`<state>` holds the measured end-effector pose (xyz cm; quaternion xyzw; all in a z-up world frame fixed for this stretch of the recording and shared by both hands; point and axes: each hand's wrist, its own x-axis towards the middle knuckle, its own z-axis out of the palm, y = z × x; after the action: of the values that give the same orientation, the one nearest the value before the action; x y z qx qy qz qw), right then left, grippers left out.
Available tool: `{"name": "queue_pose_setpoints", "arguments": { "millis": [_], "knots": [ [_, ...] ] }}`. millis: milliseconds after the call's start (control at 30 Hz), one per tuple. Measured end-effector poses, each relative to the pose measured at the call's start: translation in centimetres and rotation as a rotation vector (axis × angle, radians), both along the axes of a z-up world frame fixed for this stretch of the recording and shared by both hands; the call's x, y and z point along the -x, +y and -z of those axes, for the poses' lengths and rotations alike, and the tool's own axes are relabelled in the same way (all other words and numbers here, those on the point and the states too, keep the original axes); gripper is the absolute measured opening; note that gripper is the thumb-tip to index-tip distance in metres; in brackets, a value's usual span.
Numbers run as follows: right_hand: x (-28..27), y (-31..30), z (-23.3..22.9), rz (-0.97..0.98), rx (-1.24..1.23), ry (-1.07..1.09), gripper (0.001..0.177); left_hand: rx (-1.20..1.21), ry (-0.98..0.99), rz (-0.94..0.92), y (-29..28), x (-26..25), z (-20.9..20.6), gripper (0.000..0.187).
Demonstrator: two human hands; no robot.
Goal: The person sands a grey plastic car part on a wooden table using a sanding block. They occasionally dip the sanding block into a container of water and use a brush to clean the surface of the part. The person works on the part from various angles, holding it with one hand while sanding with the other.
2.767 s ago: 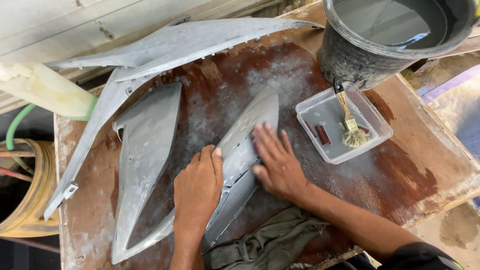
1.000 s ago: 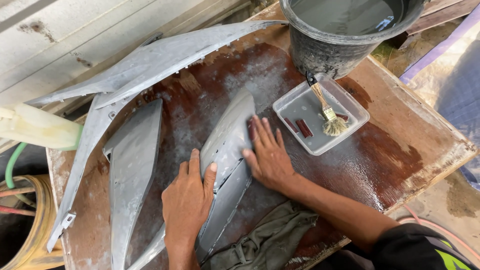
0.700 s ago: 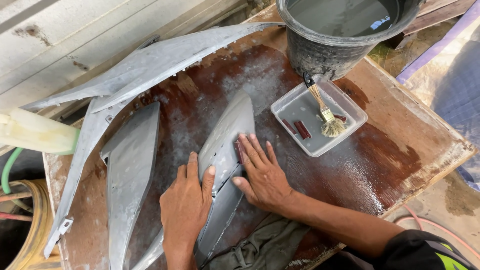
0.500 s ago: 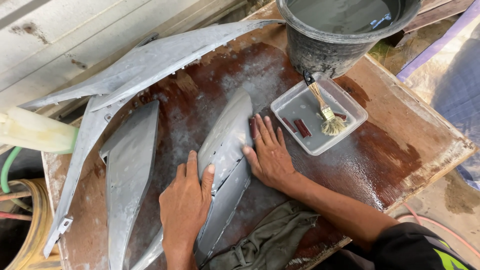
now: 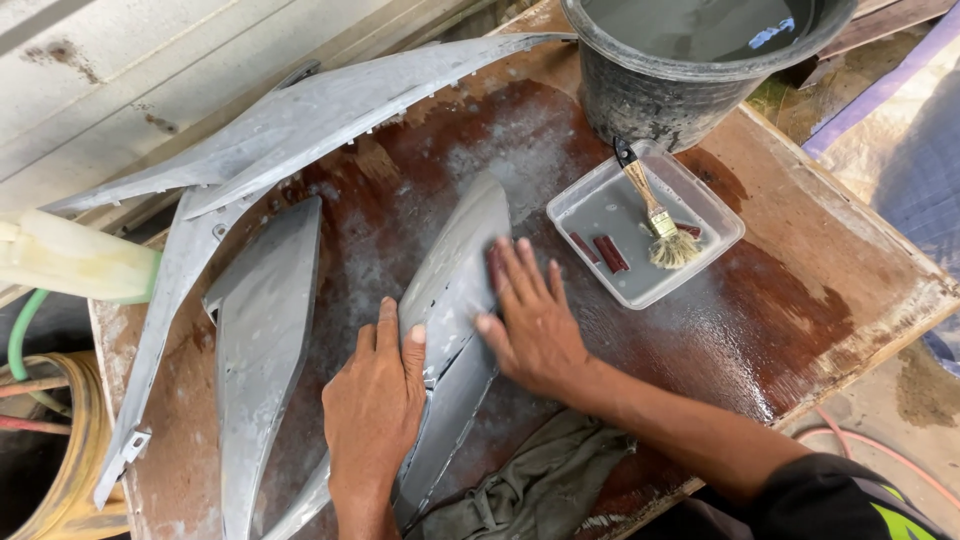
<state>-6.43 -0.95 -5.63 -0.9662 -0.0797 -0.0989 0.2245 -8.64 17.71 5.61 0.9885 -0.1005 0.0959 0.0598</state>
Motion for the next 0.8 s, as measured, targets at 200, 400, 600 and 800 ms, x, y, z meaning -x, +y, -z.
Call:
{"name": "queue_pose_setpoints", "arguments": {
  "millis": [200, 400, 600, 800],
  "knots": [
    [2.3, 1.0, 0.0, -0.180, -0.008, -0.108, 0.082, 0.017, 0.003, 0.000, 0.0, 0.1, 0.1, 0.052],
    [0.6, 0.6, 0.0, -0.049, -0.064, -0.102, 0.079, 0.035, -0.007, 0.001, 0.0, 0.0, 0.1, 0.051],
    [3.5, 2.6, -1.7, -0.225, -0.033, -0.189, 0.086, 0.045, 0.011, -0.002, 0.1, 0.0, 0.1, 0.051],
    [2.4, 2.1, -2.1, -0.108, -0.095, -0.155, 0.084, 0.050, 0.048, -0.014, 0.0, 0.1, -0.2, 0.053]
  ]
}}
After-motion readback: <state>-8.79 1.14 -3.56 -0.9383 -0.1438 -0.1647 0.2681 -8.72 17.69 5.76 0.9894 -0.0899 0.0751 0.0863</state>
